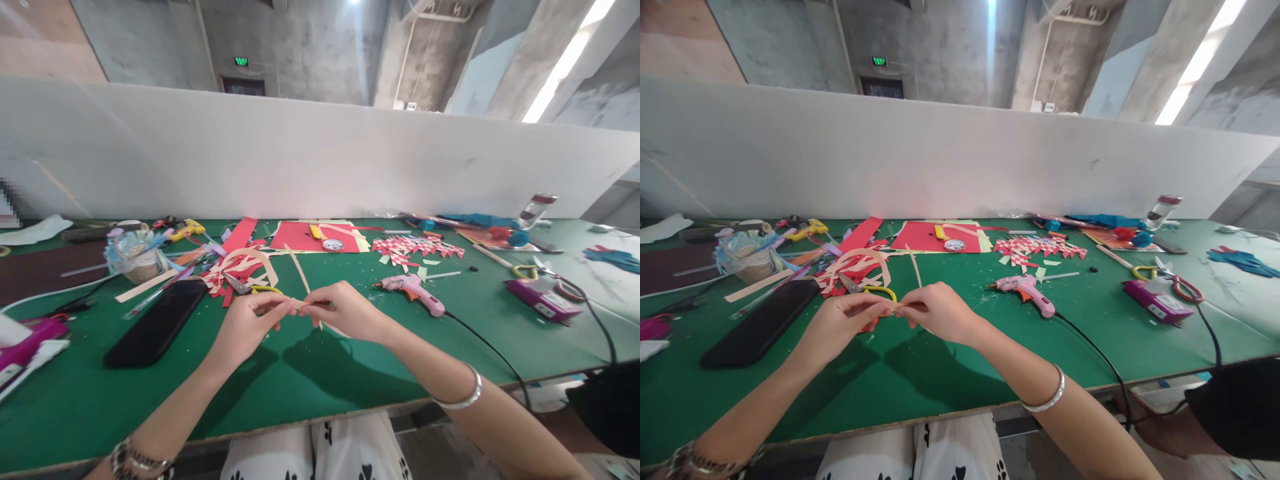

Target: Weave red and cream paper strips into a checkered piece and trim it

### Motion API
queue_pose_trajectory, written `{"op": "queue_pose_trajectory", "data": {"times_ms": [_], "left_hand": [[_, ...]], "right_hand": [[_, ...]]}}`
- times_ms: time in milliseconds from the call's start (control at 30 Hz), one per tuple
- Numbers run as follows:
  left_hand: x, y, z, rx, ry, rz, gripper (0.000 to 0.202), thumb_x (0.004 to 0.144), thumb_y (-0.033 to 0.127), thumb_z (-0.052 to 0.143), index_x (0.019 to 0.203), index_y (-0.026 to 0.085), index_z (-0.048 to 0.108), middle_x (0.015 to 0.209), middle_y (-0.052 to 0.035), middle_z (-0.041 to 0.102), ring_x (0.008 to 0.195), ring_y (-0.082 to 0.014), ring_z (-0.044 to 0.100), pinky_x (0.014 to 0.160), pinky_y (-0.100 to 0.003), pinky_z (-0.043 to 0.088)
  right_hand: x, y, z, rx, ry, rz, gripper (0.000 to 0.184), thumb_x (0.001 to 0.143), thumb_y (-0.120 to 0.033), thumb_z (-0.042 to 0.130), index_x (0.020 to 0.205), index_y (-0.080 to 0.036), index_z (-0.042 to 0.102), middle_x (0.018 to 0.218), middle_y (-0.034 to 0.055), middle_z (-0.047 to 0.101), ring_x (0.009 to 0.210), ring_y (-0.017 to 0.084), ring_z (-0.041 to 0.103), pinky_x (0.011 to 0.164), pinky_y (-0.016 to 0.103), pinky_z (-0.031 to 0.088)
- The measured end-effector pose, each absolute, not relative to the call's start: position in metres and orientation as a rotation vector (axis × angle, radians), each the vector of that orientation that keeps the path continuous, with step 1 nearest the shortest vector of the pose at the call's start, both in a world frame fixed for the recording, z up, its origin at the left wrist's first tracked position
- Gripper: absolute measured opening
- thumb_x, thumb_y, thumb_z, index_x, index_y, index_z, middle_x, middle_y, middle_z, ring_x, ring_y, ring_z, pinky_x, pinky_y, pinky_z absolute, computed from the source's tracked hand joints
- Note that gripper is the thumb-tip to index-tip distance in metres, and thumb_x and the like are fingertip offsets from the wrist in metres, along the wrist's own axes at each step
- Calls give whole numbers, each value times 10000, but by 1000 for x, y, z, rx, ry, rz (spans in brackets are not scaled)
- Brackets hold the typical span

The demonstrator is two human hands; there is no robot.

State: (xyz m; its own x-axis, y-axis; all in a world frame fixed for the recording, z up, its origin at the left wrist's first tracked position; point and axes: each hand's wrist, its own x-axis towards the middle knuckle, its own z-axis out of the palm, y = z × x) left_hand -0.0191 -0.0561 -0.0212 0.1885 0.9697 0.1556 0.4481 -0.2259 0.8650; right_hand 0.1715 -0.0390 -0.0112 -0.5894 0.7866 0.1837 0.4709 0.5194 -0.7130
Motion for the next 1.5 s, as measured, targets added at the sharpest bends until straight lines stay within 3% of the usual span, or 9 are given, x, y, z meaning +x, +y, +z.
{"op": "queue_pose_trajectory", "data": {"times_ms": [167, 700, 1133, 1500], "left_hand": [[-19, -55, -21, 1821, 1348, 952, 276, 768, 432, 577, 810, 191, 705, 675, -7, 666, 508, -95, 510, 444, -187, 395], [-20, -52, -18, 1854, 1323, 876, 326, 791, 450, 525, 829, 188, 716, 730, -32, 692, 472, -88, 482, 433, -190, 430], [-21, -53, -19, 1915, 1330, 803, 358, 820, 469, 482, 865, 192, 705, 780, -33, 702, 496, -99, 504, 447, -194, 422], [-24, -53, -18, 1961, 1367, 788, 359, 811, 490, 495, 803, 204, 711, 702, -14, 686, 498, -105, 507, 451, -195, 394]], "right_hand": [[173, -41, -10, -1042, -2227, 874, 122, 819, -253, 542, 808, -168, 630, 592, -31, 595, 521, 71, 473, 527, 176, 344], [176, -33, -18, -1007, -2288, 965, 250, 886, -247, 401, 770, -162, 606, 585, -15, 596, 477, 66, 517, 472, 161, 384], [175, -36, -14, -1031, -2282, 962, 293, 894, -335, 424, 769, -157, 621, 545, -26, 576, 409, 53, 477, 459, 161, 376], [177, -36, -14, -1009, -2262, 982, 279, 874, -346, 451, 774, -156, 629, 526, -30, 559, 404, 55, 462, 459, 171, 377]]}}
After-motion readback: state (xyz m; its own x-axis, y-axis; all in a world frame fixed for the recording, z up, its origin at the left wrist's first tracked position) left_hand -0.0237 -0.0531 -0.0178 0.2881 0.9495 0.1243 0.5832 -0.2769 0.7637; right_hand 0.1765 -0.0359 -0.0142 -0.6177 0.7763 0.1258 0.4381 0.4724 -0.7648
